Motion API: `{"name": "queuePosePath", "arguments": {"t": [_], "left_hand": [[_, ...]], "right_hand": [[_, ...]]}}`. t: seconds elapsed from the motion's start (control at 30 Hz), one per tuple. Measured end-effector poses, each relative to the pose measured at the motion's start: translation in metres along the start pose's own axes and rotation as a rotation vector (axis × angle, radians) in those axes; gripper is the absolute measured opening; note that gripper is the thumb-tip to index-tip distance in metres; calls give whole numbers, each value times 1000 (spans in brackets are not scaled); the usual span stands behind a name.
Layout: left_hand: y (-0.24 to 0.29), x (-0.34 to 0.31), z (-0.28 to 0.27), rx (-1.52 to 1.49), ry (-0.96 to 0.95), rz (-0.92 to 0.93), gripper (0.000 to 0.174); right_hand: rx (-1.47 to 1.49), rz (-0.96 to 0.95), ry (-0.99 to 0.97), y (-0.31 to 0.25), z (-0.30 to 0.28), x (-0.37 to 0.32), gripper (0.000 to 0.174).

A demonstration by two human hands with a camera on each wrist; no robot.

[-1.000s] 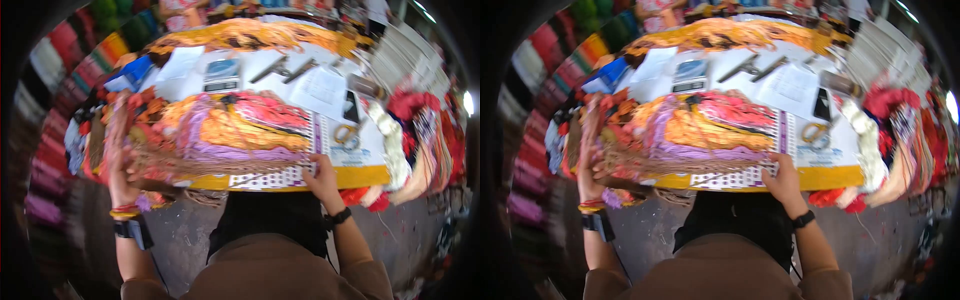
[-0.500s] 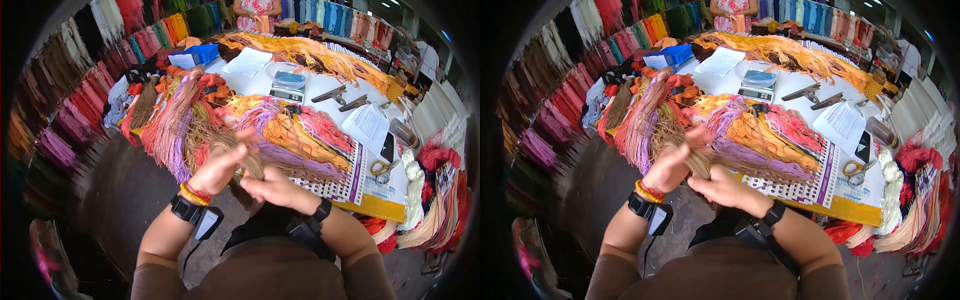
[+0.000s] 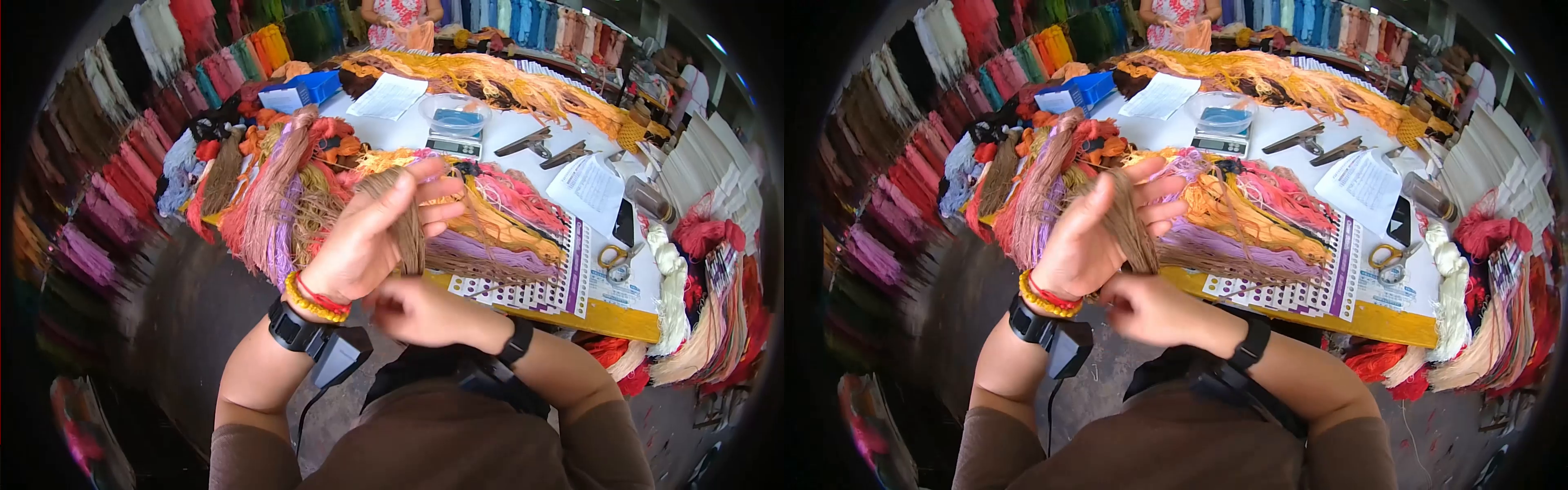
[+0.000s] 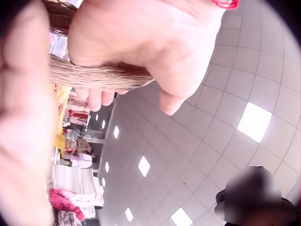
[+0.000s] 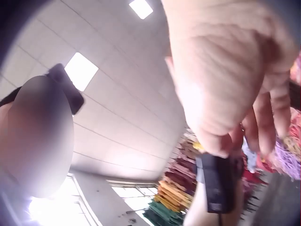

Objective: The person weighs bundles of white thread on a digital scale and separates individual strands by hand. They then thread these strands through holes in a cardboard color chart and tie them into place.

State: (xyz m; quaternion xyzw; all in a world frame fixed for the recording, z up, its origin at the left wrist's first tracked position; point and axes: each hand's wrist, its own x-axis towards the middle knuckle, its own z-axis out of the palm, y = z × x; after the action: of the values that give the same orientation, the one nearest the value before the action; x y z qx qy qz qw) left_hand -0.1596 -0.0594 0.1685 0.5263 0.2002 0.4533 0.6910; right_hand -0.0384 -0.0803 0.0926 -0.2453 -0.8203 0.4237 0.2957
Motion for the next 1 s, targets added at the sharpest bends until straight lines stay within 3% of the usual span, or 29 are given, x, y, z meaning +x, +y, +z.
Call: {"name": "queuePosePath", "arguments": {"t": [0.03,0.07,0.13,0.17,0.23,0.27,0.3,0.33,0.4,0.43,0.47,0.6,0.67,0.7,0.73,0.8,0.87,0.9,1.0], "left_hand": [[3,1,4,-71,38,31,59],[7,2,7,-70,34,32,59],[13,2,10,-300,109,60,57],[13,4,7,-429,50,73,49],[10,5,12,-500,6,28,48],[7,7,16,-572,-39,-10,47],[2,8,20,-585,-52,-43,47],[1,6,24,-539,-27,-60,45],[2,3,7,-358,14,-36,41],[0,-1,-12,-389,125,-65,38],[-2,-7,-33,-421,237,-92,35],[-20,-35,-84,-350,237,5,23],[-31,-41,-76,-16,218,-15,15],[-39,-43,-75,208,105,-70,14],[-45,-47,-73,284,-6,-227,17],[-57,-43,-66,316,-325,-271,19],[-56,-40,-57,119,-368,-376,21],[-58,-37,-57,30,-403,-399,22],[-63,-25,-51,-185,-469,-372,21]], "right_hand": [[51,79,269,9,1,4,17],[106,219,345,18,-8,8,18],[286,24,610,24,-15,17,22],[293,27,614,24,-15,17,22],[-160,-67,446,13,-18,22,29],[50,-207,334,21,-14,43,37],[342,-86,260,27,-7,40,42],[388,-13,242,25,-3,37,36],[63,99,192,18,1,22,28],[28,155,101,18,1,13,27],[244,256,-121,33,7,4,29],[153,151,-143,36,0,-23,34],[-102,216,-173,21,-19,-24,34],[-93,164,-107,25,-27,-21,35],[13,167,-2,30,-32,-18,31],[269,243,51,37,-44,-10,27],[153,151,67,48,-40,-7,21],[351,49,126,48,-30,-4,26],[675,21,73,42,-31,-5,45]]}}
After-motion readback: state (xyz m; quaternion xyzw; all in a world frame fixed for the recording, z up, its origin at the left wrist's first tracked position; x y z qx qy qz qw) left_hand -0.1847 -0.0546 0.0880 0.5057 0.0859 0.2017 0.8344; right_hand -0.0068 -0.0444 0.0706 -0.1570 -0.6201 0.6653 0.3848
